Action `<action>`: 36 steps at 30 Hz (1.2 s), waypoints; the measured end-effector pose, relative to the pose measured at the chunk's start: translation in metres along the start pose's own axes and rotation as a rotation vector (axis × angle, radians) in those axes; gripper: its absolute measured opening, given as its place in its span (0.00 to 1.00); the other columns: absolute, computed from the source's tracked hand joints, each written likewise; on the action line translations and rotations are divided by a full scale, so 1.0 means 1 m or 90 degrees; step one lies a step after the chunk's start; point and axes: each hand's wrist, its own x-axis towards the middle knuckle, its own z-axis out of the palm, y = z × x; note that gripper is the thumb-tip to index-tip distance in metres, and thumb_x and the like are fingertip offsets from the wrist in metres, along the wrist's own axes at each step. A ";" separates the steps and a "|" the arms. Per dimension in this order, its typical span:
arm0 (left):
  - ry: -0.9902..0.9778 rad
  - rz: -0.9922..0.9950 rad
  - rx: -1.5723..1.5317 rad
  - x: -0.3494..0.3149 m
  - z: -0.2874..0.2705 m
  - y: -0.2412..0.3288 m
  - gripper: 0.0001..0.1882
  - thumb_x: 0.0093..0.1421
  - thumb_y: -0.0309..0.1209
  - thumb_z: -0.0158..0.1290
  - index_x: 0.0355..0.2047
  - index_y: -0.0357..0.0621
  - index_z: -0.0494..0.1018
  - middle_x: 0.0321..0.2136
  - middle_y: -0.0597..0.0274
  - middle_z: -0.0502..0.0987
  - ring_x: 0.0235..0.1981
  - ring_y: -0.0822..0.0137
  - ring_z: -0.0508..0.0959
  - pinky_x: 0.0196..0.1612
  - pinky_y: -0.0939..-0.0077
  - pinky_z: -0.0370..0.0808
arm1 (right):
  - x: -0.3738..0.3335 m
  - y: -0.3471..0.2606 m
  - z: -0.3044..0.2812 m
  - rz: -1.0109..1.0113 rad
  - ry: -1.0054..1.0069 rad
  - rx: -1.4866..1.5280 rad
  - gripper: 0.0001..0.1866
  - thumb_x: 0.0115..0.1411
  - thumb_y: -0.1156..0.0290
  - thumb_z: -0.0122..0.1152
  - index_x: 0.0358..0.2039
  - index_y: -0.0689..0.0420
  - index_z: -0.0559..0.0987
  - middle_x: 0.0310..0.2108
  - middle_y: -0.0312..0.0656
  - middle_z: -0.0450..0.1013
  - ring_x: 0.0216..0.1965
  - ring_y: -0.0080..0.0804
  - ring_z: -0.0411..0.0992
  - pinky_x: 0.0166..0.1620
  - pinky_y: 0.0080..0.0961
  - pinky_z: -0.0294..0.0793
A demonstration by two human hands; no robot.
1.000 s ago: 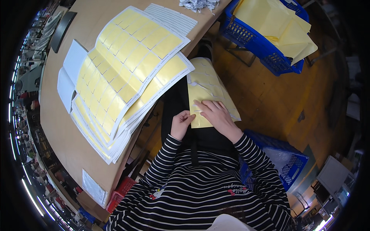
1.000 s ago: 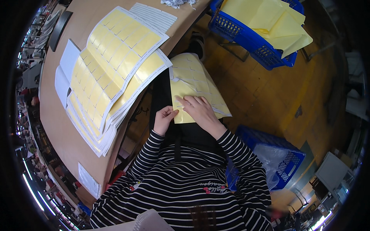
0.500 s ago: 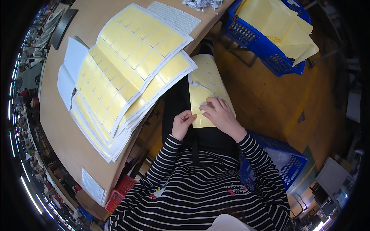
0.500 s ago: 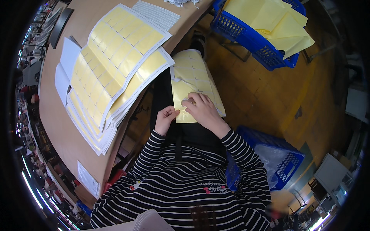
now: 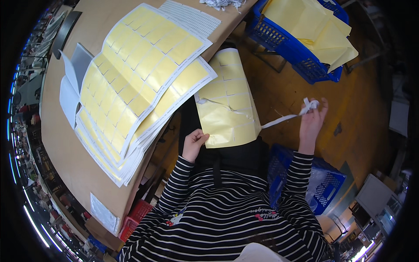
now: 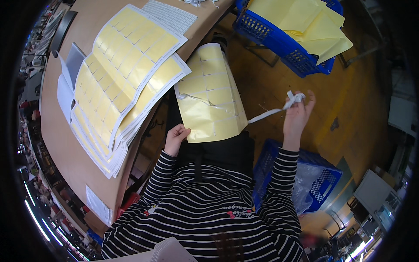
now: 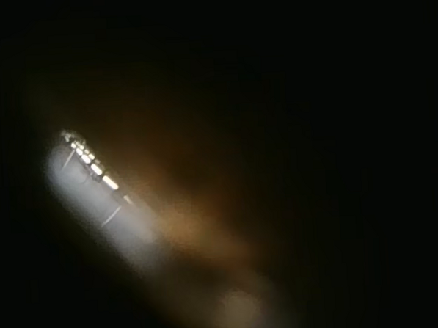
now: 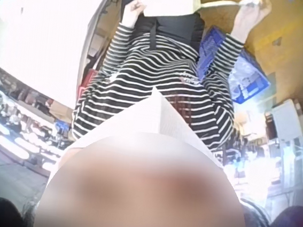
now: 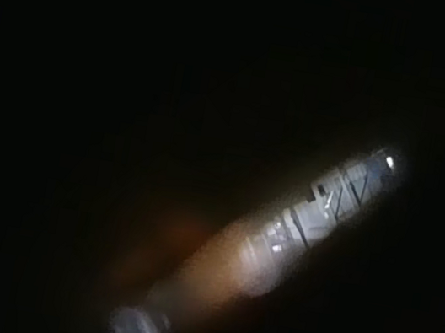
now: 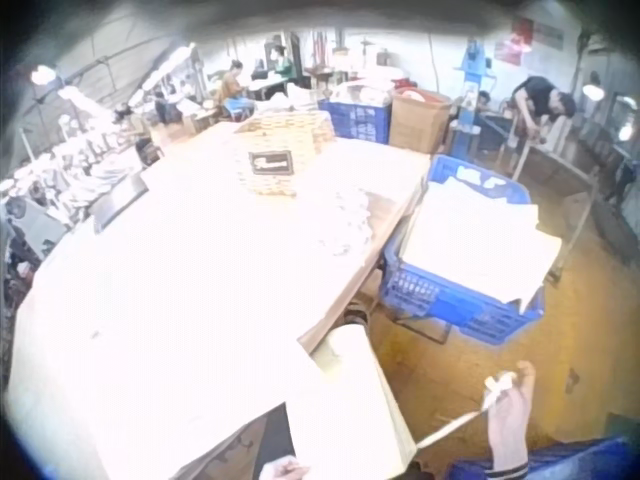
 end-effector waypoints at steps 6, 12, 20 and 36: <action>0.022 -0.033 -0.112 0.004 0.014 -0.004 0.01 0.62 0.24 0.50 0.33 0.41 0.70 0.28 0.71 0.73 0.29 0.80 0.71 0.35 0.86 0.68 | -0.055 0.015 0.030 -0.182 -0.486 -0.614 0.32 0.49 0.80 0.60 0.56 0.60 0.62 0.53 0.46 0.59 0.54 0.37 0.63 0.54 0.33 0.68; 0.010 0.013 -0.099 0.014 0.015 -0.007 0.09 0.60 0.23 0.49 0.41 0.37 0.71 0.35 0.64 0.77 0.35 0.74 0.76 0.41 0.81 0.73 | -0.091 0.058 0.059 -0.275 -0.690 -0.819 0.20 0.53 0.72 0.62 0.49 0.49 0.78 0.58 0.45 0.63 0.53 0.47 0.67 0.57 0.42 0.67; 0.013 0.048 0.038 0.027 0.038 0.025 0.16 0.59 0.25 0.60 0.46 0.32 0.72 0.38 0.60 0.80 0.38 0.75 0.79 0.41 0.81 0.75 | -0.083 0.053 0.046 -0.155 -0.684 -0.742 0.08 0.53 0.72 0.65 0.27 0.59 0.74 0.51 0.40 0.71 0.47 0.42 0.71 0.50 0.35 0.72; -0.158 0.072 0.097 0.007 0.036 0.019 0.27 0.58 0.22 0.57 0.58 0.37 0.63 0.47 0.60 0.76 0.47 0.74 0.74 0.51 0.79 0.71 | 0.000 -0.034 -0.025 -0.299 0.201 -0.400 0.22 0.61 0.82 0.53 0.55 0.57 0.62 0.49 0.44 0.65 0.45 0.29 0.69 0.47 0.28 0.71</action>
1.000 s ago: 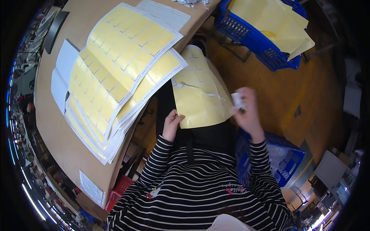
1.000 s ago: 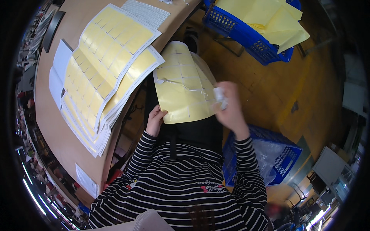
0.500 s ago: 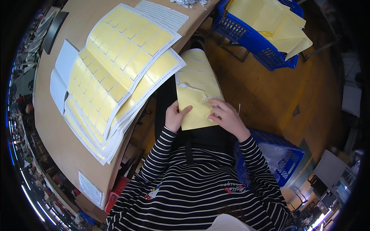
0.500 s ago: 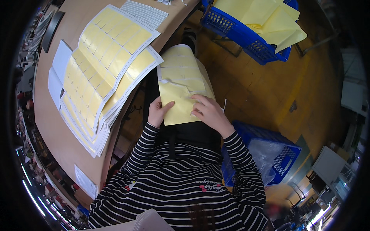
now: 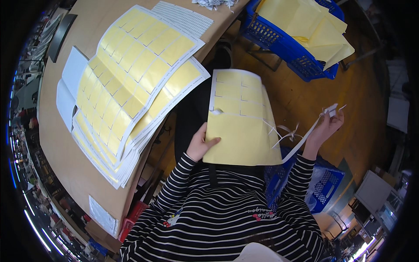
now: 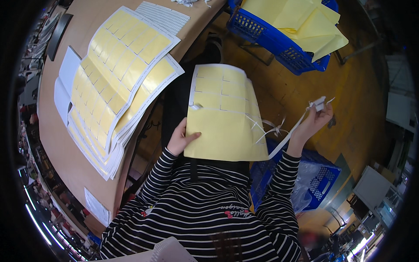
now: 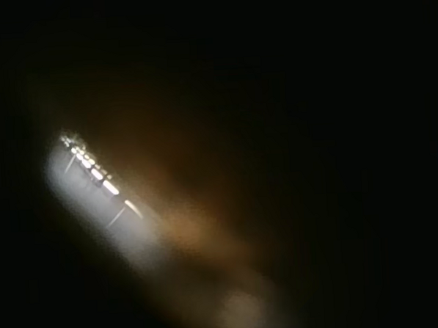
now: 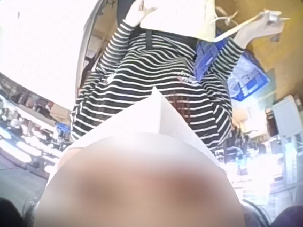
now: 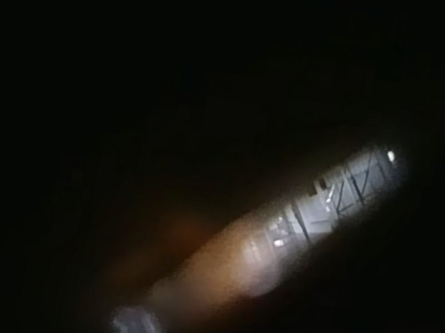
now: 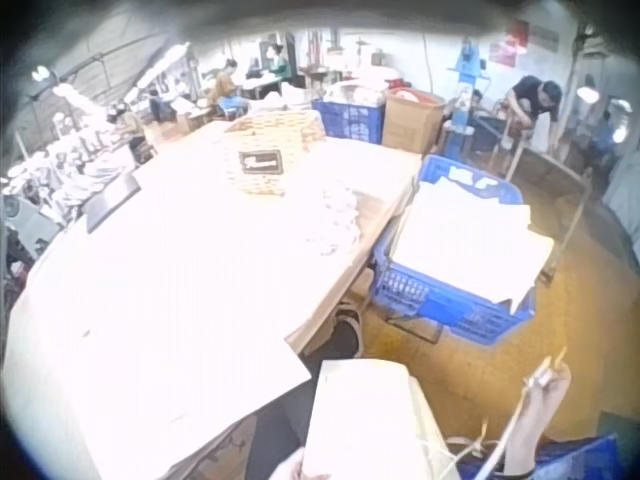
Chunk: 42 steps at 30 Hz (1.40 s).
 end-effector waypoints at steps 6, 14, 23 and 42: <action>-0.025 -0.041 0.051 0.000 0.037 0.013 0.33 0.56 0.21 0.56 0.62 0.38 0.57 0.52 0.57 0.72 0.54 0.69 0.72 0.55 0.74 0.69 | -0.097 -0.032 0.061 -0.160 -0.663 -0.096 0.38 0.51 0.71 0.67 0.62 0.55 0.62 0.54 0.49 0.60 0.57 0.43 0.62 0.58 0.36 0.63; -0.062 -0.012 0.180 -0.014 0.018 0.012 0.30 0.57 0.28 0.57 0.60 0.39 0.61 0.43 0.50 0.79 0.45 0.60 0.80 0.48 0.69 0.76 | -0.127 -0.027 0.108 -0.126 -0.589 -0.109 0.07 0.59 0.78 0.56 0.37 0.62 0.79 0.32 0.43 0.70 0.33 0.36 0.72 0.38 0.28 0.70; -0.216 -0.151 0.142 -0.025 -0.009 0.006 0.19 0.61 0.26 0.57 0.51 0.34 0.70 0.42 0.59 0.79 0.42 0.71 0.77 0.48 0.75 0.74 | 0.010 0.030 0.058 0.248 -0.095 0.276 0.11 0.68 0.69 0.50 0.45 0.60 0.76 0.30 0.33 0.72 0.28 0.18 0.68 0.31 0.18 0.69; 0.003 -0.251 -0.196 -0.089 -0.126 -0.060 0.19 0.56 0.25 0.58 0.49 0.35 0.73 0.44 0.58 0.79 0.43 0.66 0.79 0.49 0.73 0.74 | 0.210 0.058 -0.143 0.391 0.213 0.823 0.12 0.68 0.76 0.37 0.40 0.67 0.71 0.39 0.55 0.70 0.43 0.46 0.70 0.52 0.50 0.73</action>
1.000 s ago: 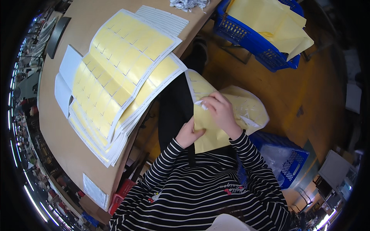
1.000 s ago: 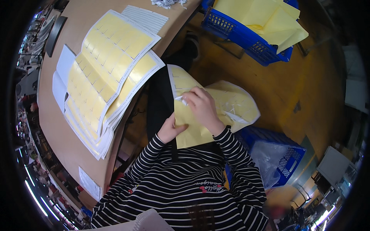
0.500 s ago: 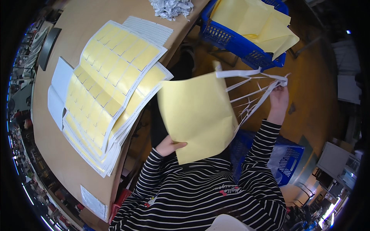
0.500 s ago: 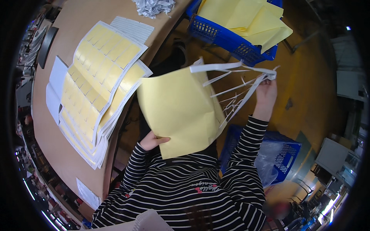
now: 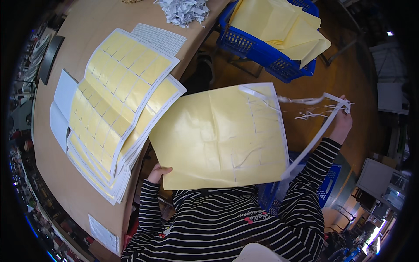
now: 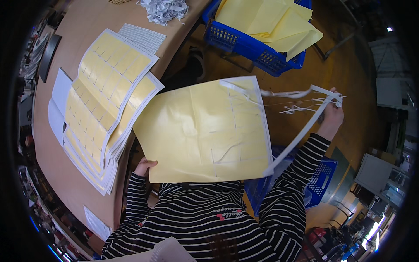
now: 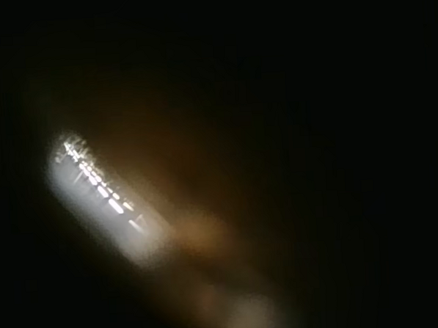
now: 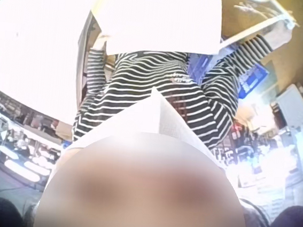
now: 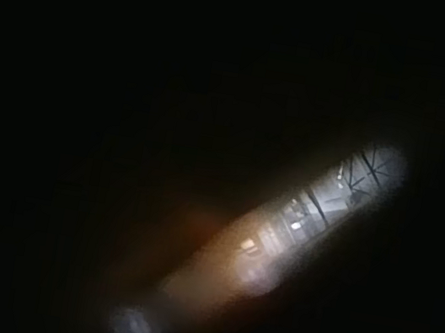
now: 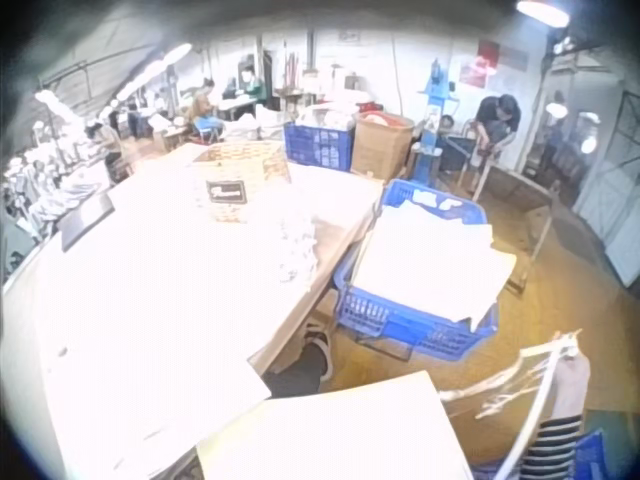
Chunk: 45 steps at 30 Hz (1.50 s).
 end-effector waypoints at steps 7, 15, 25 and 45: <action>0.140 0.001 0.110 -0.014 -0.031 -0.033 0.18 0.56 0.26 0.60 0.47 0.35 0.74 0.41 0.59 0.80 0.40 0.67 0.79 0.48 0.74 0.74 | -0.112 0.067 0.053 0.010 -0.354 -0.367 0.21 0.69 0.68 0.41 0.59 0.62 0.65 0.45 0.47 0.69 0.39 0.33 0.69 0.35 0.24 0.74; 0.254 0.098 0.404 -0.013 -0.039 -0.033 0.20 0.51 0.31 0.64 0.42 0.33 0.75 0.36 0.55 0.81 0.37 0.65 0.80 0.43 0.71 0.76 | -0.231 0.275 0.011 -0.182 -0.824 -1.297 0.38 0.53 0.67 0.66 0.64 0.50 0.63 0.47 0.42 0.66 0.49 0.35 0.69 0.50 0.36 0.72; -0.041 0.119 0.815 -0.088 0.132 0.117 0.32 0.56 0.36 0.62 0.57 0.32 0.66 0.43 0.44 0.78 0.44 0.44 0.78 0.51 0.60 0.73 | -0.265 0.272 0.044 -0.502 -0.967 -1.072 0.15 0.48 0.82 0.61 0.38 0.59 0.78 0.40 0.41 0.70 0.42 0.43 0.72 0.44 0.35 0.73; -0.205 0.480 0.504 0.079 0.288 0.281 0.08 0.59 0.26 0.57 0.35 0.31 0.77 0.26 0.66 0.77 0.27 0.78 0.74 0.32 0.82 0.70 | -0.175 -0.016 0.068 -0.560 -0.211 -0.500 0.12 0.67 0.78 0.47 0.49 0.65 0.72 0.45 0.44 0.71 0.45 0.31 0.72 0.51 0.28 0.73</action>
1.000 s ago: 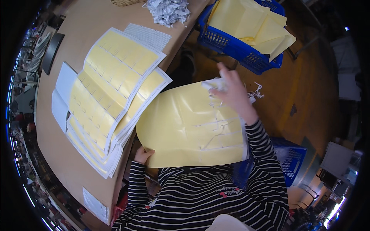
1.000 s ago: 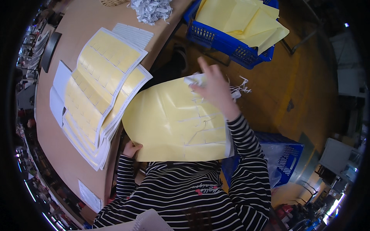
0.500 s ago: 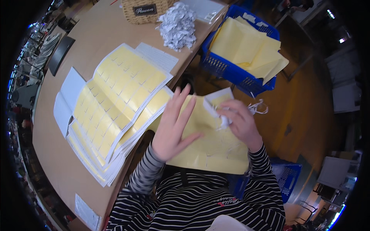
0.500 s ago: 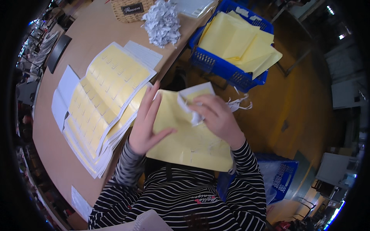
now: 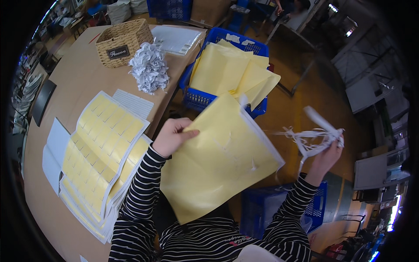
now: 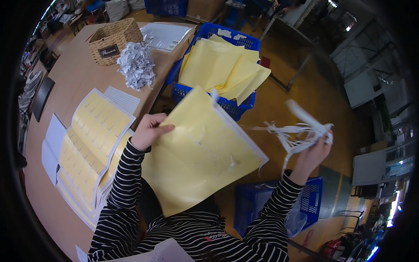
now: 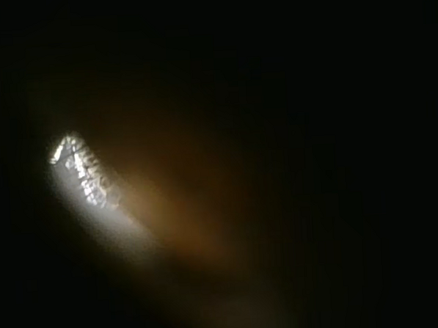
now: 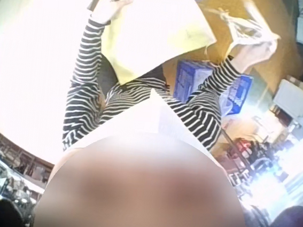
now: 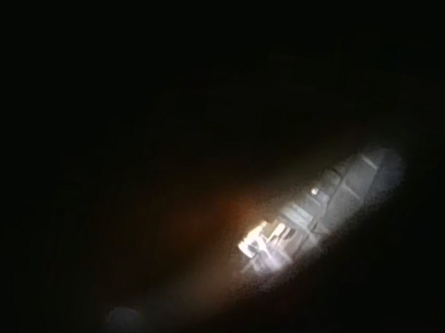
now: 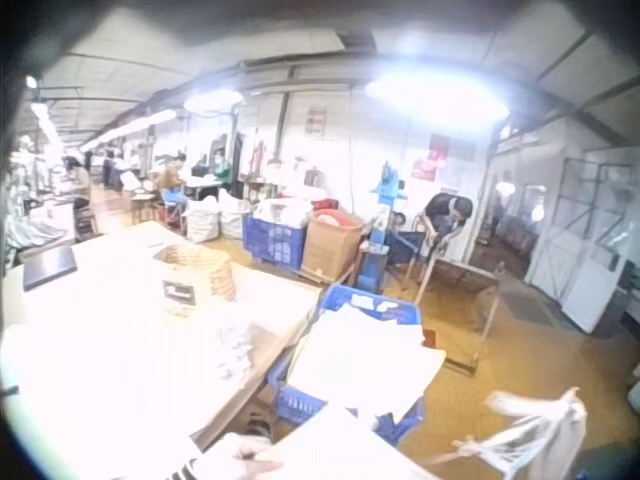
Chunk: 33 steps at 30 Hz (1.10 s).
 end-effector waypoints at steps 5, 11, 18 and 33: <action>0.216 -0.008 -0.378 0.027 0.001 0.028 0.11 0.61 0.25 0.53 0.41 0.31 0.76 0.34 0.59 0.81 0.32 0.72 0.80 0.39 0.81 0.74 | 0.038 -0.052 -0.064 -0.188 0.075 0.179 0.16 0.67 0.74 0.48 0.54 0.63 0.68 0.53 0.50 0.68 0.52 0.38 0.70 0.57 0.35 0.73; 0.274 0.060 -0.591 0.014 0.071 0.026 0.14 0.61 0.24 0.49 0.46 0.29 0.72 0.41 0.56 0.79 0.40 0.69 0.79 0.47 0.77 0.75 | 0.000 -0.088 -0.007 -0.503 0.092 0.012 0.25 0.67 0.69 0.48 0.63 0.45 0.58 0.62 0.54 0.56 0.59 0.40 0.63 0.62 0.45 0.67; 0.471 -0.096 -0.638 -0.070 0.185 -0.036 0.16 0.59 0.17 0.51 0.48 0.34 0.70 0.44 0.60 0.78 0.45 0.72 0.76 0.50 0.78 0.72 | -0.118 -0.022 0.094 0.387 -0.401 0.083 0.36 0.62 0.61 0.57 0.67 0.54 0.55 0.64 0.49 0.56 0.56 0.41 0.68 0.53 0.37 0.76; 0.350 -0.254 -0.812 -0.202 0.158 -0.117 0.29 0.61 0.20 0.52 0.61 0.40 0.55 0.55 0.56 0.69 0.55 0.63 0.73 0.55 0.67 0.74 | -0.329 0.059 0.151 0.242 -1.232 -0.192 0.24 0.53 0.78 0.54 0.53 0.54 0.73 0.43 0.44 0.74 0.43 0.43 0.75 0.48 0.30 0.73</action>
